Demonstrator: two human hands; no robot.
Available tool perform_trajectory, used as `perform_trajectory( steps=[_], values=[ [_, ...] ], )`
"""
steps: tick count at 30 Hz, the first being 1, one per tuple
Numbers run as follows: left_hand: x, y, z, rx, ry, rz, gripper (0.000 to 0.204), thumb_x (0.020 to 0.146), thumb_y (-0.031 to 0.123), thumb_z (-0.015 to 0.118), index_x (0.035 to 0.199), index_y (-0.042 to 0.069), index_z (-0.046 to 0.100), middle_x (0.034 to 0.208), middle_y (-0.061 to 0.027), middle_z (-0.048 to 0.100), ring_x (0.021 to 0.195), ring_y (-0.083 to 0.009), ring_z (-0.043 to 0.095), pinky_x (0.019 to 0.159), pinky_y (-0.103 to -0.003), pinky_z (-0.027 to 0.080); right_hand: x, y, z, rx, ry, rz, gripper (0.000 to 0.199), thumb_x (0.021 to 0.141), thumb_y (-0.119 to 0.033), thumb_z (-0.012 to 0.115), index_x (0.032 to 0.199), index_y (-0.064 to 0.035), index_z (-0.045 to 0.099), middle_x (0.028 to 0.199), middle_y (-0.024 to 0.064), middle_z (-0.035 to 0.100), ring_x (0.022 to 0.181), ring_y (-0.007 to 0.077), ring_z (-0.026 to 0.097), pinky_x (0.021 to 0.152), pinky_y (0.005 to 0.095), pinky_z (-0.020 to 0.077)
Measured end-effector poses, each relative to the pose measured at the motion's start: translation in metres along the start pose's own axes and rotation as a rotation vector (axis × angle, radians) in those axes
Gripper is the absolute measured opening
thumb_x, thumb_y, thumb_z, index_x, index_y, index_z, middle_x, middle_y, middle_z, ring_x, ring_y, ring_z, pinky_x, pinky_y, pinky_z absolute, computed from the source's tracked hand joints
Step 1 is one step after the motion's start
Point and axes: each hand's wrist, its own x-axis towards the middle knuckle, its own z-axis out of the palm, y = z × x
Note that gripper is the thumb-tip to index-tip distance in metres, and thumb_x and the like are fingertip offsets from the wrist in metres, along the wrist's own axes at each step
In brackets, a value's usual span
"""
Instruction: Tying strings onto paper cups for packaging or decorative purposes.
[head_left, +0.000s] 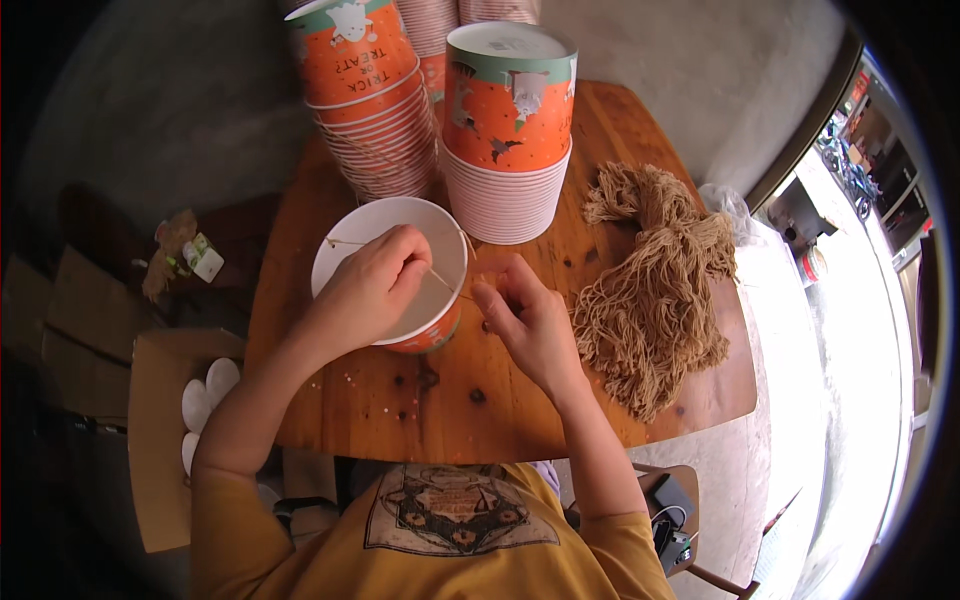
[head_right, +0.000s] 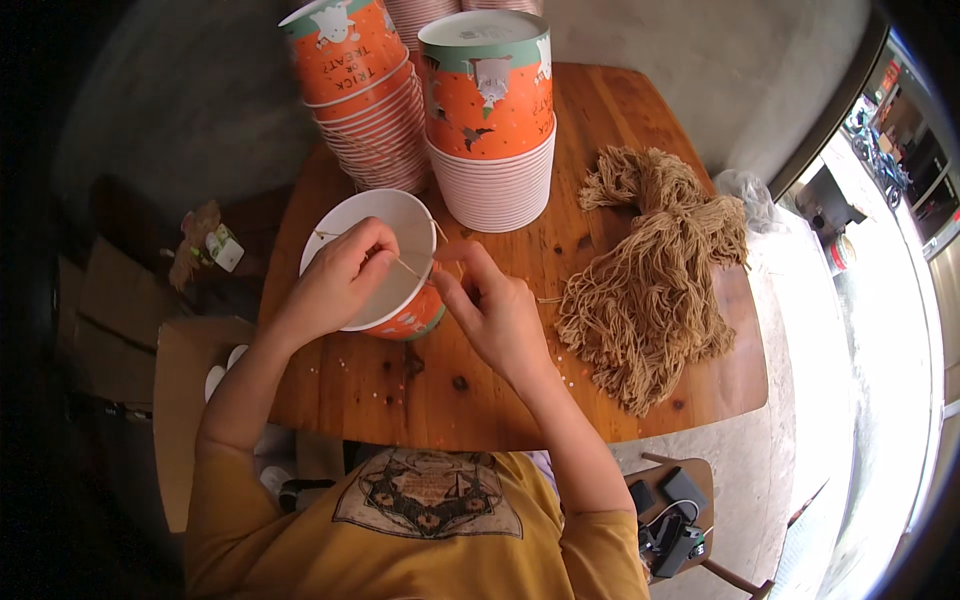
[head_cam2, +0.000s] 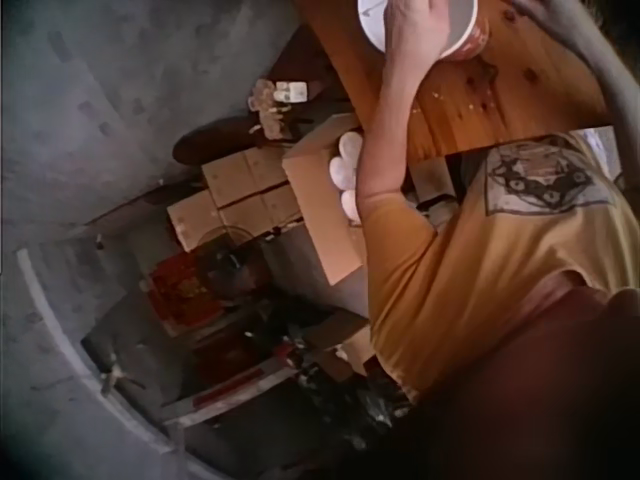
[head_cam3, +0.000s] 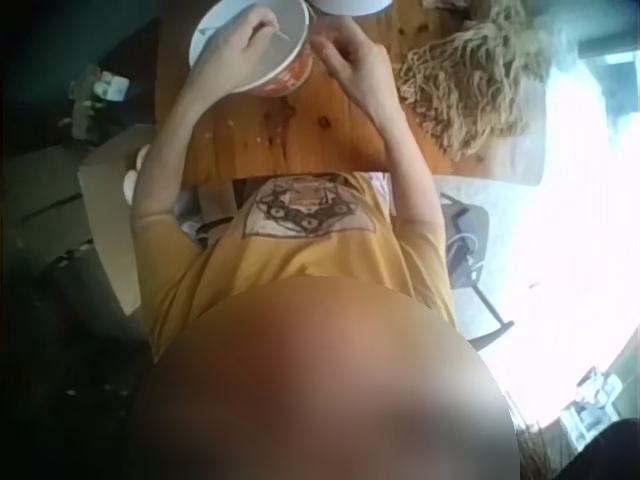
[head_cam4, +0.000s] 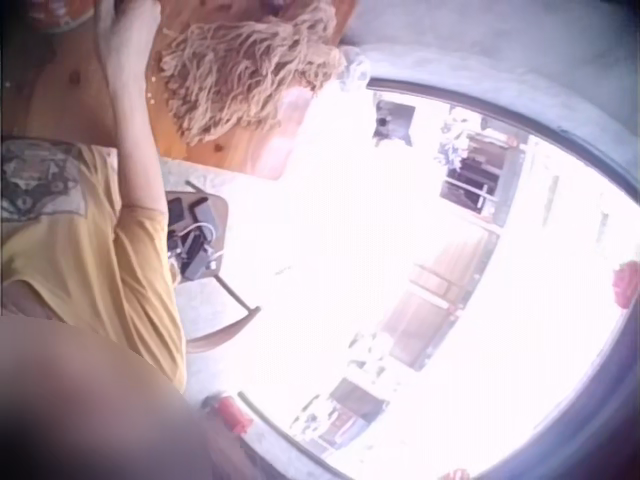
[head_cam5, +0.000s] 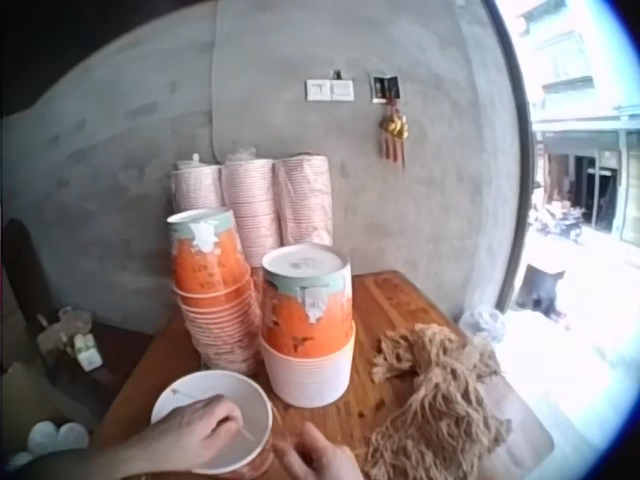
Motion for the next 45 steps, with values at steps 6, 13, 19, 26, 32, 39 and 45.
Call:
perform_trajectory(
  steps=[6, 13, 19, 26, 32, 39, 45],
  values=[
    [-0.001, 0.002, 0.001, -0.244, -0.028, -0.064, 0.009, 0.095, 0.003, 0.051, 0.103, 0.004, 0.054, 0.100, -0.0039, 0.059, 0.088, -0.0129, 0.055, 0.076, -0.028, 0.046, 0.014, -0.009, 0.012, -0.054, -0.082, 0.017, 0.016, 0.092, -0.022, 0.068, 0.102, -0.0092, 0.067, 0.057, 0.0051, 0.054, 0.050, 0.0121, 0.051, 0.052, 0.0305, 0.0425],
    [0.000, -0.008, 0.006, -1.209, -0.250, -0.634, 0.044, 0.088, -0.003, 0.059, 0.130, -0.001, 0.046, 0.117, -0.0101, 0.059, 0.107, -0.0155, 0.059, 0.093, -0.028, 0.048, 0.013, -0.002, 0.021, 0.450, -0.103, 0.159, 0.013, 0.097, -0.014, 0.064, 0.103, -0.0037, 0.068, 0.081, -0.0024, 0.065, 0.072, 0.0025, 0.054, 0.066, 0.0211, 0.0452],
    [0.000, -0.014, 0.015, -1.303, -0.324, -0.661, 0.029, 0.090, 0.001, 0.059, 0.119, 0.002, 0.056, 0.103, -0.0042, 0.061, 0.092, -0.0109, 0.057, 0.084, -0.024, 0.047, 0.013, -0.004, 0.015, 0.461, -0.131, 0.084, 0.012, 0.099, -0.012, 0.060, 0.104, -0.0026, 0.057, 0.081, -0.0029, 0.061, 0.073, 0.0033, 0.052, 0.067, 0.0203, 0.0444],
    [0.009, -0.001, 0.010, -1.184, -0.288, -0.540, 0.013, 0.093, 0.008, 0.058, 0.104, 0.004, 0.060, 0.094, 0.0000, 0.060, 0.081, -0.0074, 0.053, 0.074, -0.022, 0.044, 0.022, -0.032, -0.038, 0.241, -0.464, 0.052, 0.016, 0.099, -0.014, 0.060, 0.106, -0.0046, 0.049, 0.079, -0.0011, 0.056, 0.071, 0.0059, 0.051, 0.063, 0.0236, 0.0439],
    [0.010, 0.006, 0.026, -0.911, -0.244, -0.448, 0.013, 0.093, 0.013, 0.062, 0.102, 0.003, 0.063, 0.091, 0.0000, 0.062, 0.082, -0.0061, 0.055, 0.075, -0.022, 0.045, 0.044, -0.058, -0.044, 0.053, -0.567, -0.067, 0.009, 0.096, -0.003, 0.058, 0.105, -0.0037, 0.056, 0.087, -0.0028, 0.057, 0.079, 0.0042, 0.051, 0.070, 0.0213, 0.0438],
    [0.011, 0.008, 0.022, -0.774, -0.340, -0.436, 0.017, 0.096, 0.018, 0.061, 0.101, 0.003, 0.068, 0.086, 0.0022, 0.062, 0.076, -0.0040, 0.052, 0.069, -0.020, 0.044, 0.057, -0.023, -0.036, -0.039, -0.317, -0.165, 0.009, 0.096, 0.000, 0.056, 0.105, -0.0019, 0.057, 0.089, -0.0016, 0.060, 0.079, 0.0050, 0.052, 0.070, 0.0225, 0.0451],
    [0.013, 0.011, 0.021, -0.835, -0.319, -0.449, 0.017, 0.096, 0.019, 0.060, 0.098, 0.003, 0.068, 0.080, 0.0042, 0.058, 0.071, -0.0031, 0.048, 0.064, -0.019, 0.041, 0.038, -0.017, -0.039, 0.065, -0.223, -0.014, 0.007, 0.098, -0.006, 0.058, 0.104, -0.0027, 0.057, 0.089, -0.0008, 0.058, 0.080, 0.0060, 0.052, 0.071, 0.0223, 0.0452]
  ],
)
